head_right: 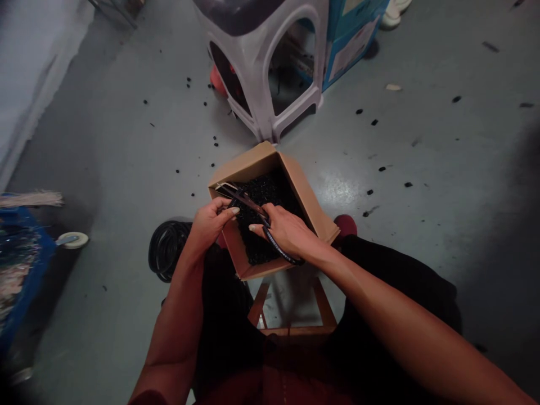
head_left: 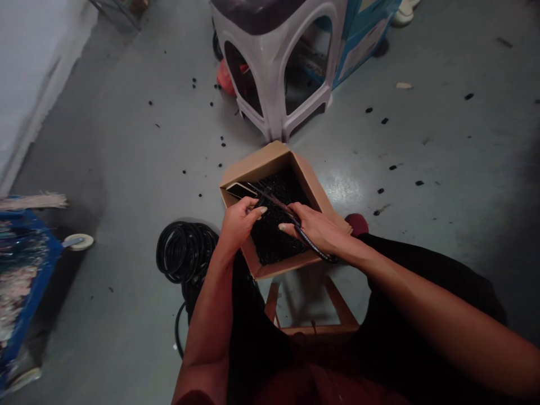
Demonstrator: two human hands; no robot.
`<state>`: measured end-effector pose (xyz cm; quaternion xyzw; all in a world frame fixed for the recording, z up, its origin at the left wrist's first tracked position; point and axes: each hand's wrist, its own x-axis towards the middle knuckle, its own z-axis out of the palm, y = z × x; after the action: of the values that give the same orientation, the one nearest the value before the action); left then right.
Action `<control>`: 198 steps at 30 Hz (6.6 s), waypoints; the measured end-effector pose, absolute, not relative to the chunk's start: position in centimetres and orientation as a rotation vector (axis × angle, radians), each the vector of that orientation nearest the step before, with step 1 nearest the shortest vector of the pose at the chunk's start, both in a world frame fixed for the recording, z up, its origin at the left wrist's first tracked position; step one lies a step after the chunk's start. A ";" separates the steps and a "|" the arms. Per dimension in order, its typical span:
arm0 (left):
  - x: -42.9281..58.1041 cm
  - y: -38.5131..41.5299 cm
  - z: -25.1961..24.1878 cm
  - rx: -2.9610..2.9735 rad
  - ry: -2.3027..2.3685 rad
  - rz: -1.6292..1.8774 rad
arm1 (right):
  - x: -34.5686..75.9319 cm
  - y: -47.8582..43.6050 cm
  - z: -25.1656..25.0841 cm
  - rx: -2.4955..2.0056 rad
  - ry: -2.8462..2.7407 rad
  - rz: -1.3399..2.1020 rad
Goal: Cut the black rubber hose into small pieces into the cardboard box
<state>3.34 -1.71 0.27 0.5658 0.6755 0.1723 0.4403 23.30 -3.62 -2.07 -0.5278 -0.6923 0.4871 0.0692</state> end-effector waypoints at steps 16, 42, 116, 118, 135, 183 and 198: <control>2.8 -2.0 0.0 1.534 1.609 0.332 | 23.4 -3.2 -0.6 -1.669 -2.191 1.431; 2.2 -1.4 0.3 1.763 1.612 0.106 | 23.3 -3.2 -1.7 -1.807 -2.077 1.475; 3.1 -2.9 0.9 1.376 1.175 0.261 | 22.2 -0.8 -2.4 -1.417 -0.849 1.659; 3.1 -3.0 0.9 1.418 1.201 0.273 | 21.8 -0.9 -2.3 -1.440 -0.841 1.676; 2.5 -2.7 0.8 1.653 1.382 0.265 | 20.2 -1.0 -2.4 -1.463 -0.765 1.671; 0.2 -0.7 0.2 1.278 1.612 0.799 | 20.0 -4.2 -1.3 -1.426 -1.695 1.750; 0.9 -0.9 -0.1 1.265 1.591 0.758 | 20.0 -4.3 -2.0 -1.415 -1.677 1.720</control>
<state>0.91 -0.93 -0.06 0.5157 0.6483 0.3090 0.4672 19.99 -4.35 -2.03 -0.4995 -0.5922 0.6073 0.1761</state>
